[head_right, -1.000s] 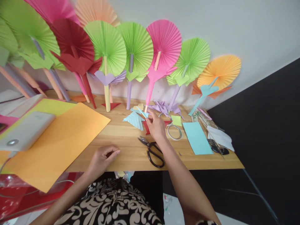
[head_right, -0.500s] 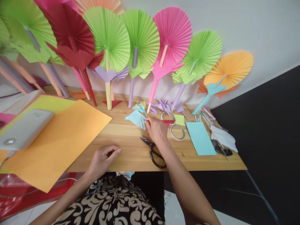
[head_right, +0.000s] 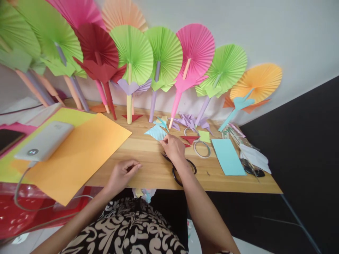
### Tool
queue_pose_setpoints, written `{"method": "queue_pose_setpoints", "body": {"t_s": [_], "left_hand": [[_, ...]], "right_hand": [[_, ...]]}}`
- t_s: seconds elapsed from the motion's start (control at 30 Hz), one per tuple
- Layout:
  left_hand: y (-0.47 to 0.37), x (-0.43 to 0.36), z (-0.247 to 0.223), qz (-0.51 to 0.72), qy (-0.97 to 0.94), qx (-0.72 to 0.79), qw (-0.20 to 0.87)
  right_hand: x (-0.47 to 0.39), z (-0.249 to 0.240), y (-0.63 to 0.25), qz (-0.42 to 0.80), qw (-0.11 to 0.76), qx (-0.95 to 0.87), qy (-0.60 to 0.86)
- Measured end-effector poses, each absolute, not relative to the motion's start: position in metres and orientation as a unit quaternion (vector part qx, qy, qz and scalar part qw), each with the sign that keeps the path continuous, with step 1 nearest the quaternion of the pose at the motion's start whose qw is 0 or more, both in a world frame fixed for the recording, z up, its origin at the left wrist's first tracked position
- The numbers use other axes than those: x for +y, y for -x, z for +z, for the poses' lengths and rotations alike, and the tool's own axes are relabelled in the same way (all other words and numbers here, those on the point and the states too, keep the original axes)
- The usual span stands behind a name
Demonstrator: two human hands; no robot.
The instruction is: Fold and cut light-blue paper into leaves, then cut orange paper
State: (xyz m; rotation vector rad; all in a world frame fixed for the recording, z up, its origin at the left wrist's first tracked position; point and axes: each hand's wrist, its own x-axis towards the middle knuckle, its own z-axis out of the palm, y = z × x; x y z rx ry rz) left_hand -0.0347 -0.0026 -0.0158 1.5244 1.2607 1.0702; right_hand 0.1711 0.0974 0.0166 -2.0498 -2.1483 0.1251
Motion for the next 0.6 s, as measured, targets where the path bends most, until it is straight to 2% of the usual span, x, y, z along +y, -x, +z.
{"method": "queue_pose_setpoints", "body": {"t_s": [0.2,0.6], "left_hand": [[0.036,-0.003,-0.021,0.428,-0.626,0.497,0.422],[0.037,-0.005,-0.024,0.463,-0.630,0.499,0.373]], "right_hand": [[0.089,0.017,-0.172,0.023,0.103,-0.733,0.672],[0.055,0.011,-0.145,-0.013,0.058,-0.818,0.572]]}}
